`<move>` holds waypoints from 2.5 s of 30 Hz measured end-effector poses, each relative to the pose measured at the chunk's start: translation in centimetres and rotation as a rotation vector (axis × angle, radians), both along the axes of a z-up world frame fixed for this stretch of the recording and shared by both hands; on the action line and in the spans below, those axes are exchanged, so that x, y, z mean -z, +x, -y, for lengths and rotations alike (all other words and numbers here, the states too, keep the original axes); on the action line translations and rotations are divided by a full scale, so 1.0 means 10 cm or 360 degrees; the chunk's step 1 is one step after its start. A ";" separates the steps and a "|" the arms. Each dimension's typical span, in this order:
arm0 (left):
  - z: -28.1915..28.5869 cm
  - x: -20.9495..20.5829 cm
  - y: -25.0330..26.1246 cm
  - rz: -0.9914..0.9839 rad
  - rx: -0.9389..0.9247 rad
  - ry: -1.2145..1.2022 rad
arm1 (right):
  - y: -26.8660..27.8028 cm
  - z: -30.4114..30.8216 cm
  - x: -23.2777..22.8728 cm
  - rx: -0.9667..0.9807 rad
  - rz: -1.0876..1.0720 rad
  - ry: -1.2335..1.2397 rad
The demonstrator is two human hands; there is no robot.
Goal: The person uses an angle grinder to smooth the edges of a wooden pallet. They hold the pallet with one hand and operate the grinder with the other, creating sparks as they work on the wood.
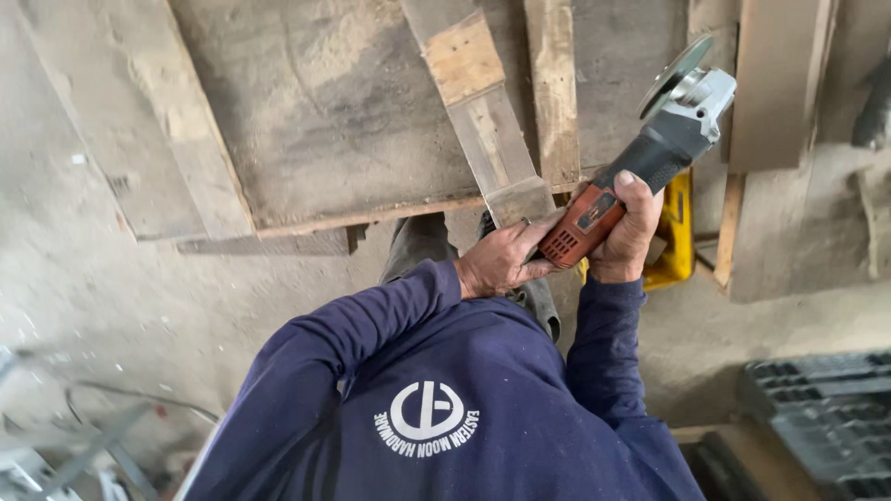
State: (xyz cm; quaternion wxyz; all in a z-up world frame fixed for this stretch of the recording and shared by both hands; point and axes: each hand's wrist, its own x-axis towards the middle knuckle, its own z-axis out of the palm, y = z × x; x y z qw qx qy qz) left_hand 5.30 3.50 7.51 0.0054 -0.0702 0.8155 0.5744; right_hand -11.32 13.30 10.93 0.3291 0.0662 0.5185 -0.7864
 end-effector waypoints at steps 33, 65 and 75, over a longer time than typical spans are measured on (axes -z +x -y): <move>-0.02 0.40 -0.45 -0.0298 -0.0741 -0.0781 | -0.67 -0.12 0.91 -0.1101 -0.0468 0.0815; 0.05 0.47 -0.82 0.0391 -0.0459 -0.0679 | -0.76 0.18 1.10 -0.1166 -0.0654 0.0791; 0.07 0.45 -0.85 0.0569 -0.0395 -0.0689 | -0.80 0.27 0.99 -0.1446 -0.1196 0.1197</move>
